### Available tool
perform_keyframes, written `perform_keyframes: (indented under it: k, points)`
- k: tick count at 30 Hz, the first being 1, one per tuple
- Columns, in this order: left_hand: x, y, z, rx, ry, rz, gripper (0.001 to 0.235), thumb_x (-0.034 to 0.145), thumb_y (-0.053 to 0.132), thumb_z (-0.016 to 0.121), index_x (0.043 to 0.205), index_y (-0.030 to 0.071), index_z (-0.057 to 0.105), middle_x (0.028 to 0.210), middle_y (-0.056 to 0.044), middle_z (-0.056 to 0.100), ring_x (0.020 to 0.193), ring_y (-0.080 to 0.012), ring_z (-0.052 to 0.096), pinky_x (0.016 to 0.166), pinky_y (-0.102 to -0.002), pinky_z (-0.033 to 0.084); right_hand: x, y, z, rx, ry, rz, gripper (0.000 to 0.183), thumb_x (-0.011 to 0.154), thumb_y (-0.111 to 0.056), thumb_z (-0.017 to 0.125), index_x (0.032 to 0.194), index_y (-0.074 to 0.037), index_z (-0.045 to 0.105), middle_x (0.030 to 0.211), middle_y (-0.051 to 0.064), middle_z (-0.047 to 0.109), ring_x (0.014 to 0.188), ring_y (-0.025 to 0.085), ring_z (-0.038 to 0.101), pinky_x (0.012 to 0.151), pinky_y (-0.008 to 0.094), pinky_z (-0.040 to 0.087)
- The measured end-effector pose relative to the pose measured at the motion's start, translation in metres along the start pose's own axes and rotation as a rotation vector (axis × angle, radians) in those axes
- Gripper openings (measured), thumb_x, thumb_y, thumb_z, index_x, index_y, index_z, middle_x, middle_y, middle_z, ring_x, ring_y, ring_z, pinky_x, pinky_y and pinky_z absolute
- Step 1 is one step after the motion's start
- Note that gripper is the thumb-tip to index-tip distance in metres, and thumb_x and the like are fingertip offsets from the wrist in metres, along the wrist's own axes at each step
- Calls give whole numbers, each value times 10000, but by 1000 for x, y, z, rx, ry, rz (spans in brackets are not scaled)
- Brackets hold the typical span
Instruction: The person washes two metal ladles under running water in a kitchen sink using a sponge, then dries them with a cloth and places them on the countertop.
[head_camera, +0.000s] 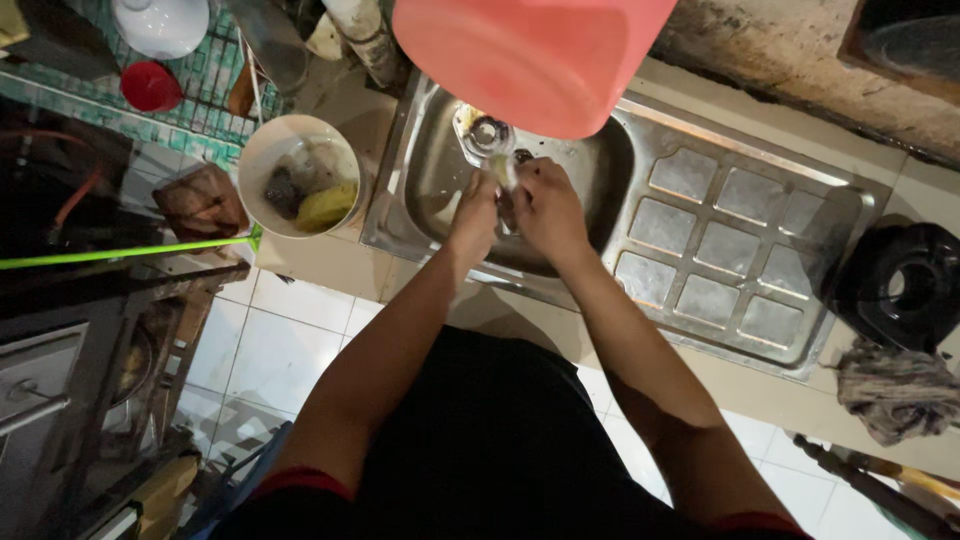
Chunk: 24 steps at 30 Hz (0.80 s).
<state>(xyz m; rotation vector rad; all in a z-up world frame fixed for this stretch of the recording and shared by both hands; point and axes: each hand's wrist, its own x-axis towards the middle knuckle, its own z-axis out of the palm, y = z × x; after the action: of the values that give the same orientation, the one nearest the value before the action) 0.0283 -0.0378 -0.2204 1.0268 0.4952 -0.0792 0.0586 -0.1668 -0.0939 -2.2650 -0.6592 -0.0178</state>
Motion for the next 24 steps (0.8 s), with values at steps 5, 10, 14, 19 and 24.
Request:
perform_keyframes:
  k: [5,10,14,19,24]
  points:
    - [-9,9,1,21,-2,-6,450,1098,491,355,1186,77,507,961,-73,636,759,-179,619,635,-338,512,-10,9,-18,94,41,118,231,920,-9,621,1139,-24,696,1103,193,643,1061,412,621,921,464,505]
    - [-30,28,20,22,-38,-179,449,1087,489,358,1166,98,565,716,-82,593,521,-170,582,486,-330,531,-4,13,1,20,223,-26,213,897,29,661,1107,-4,648,1159,199,604,1105,428,575,954,475,486]
    - [-41,29,22,130,-69,-196,423,1079,486,378,1153,107,550,733,-32,577,533,-133,551,503,-317,540,7,18,3,-58,264,17,252,881,30,677,1128,-8,650,1211,189,600,1128,425,568,961,484,492]
    - [-34,27,18,300,-145,-177,374,1078,437,398,1119,98,550,740,-18,555,544,-121,522,495,-312,510,16,14,-3,-214,254,-170,399,793,31,706,1188,-17,681,1228,180,606,1120,419,555,939,511,480]
    - [-35,34,17,359,-221,-97,380,1131,394,374,1059,63,545,739,-24,539,560,-132,522,535,-301,508,24,19,-6,-168,207,-227,309,846,0,753,1143,-41,676,1232,156,633,1171,408,578,951,506,481]
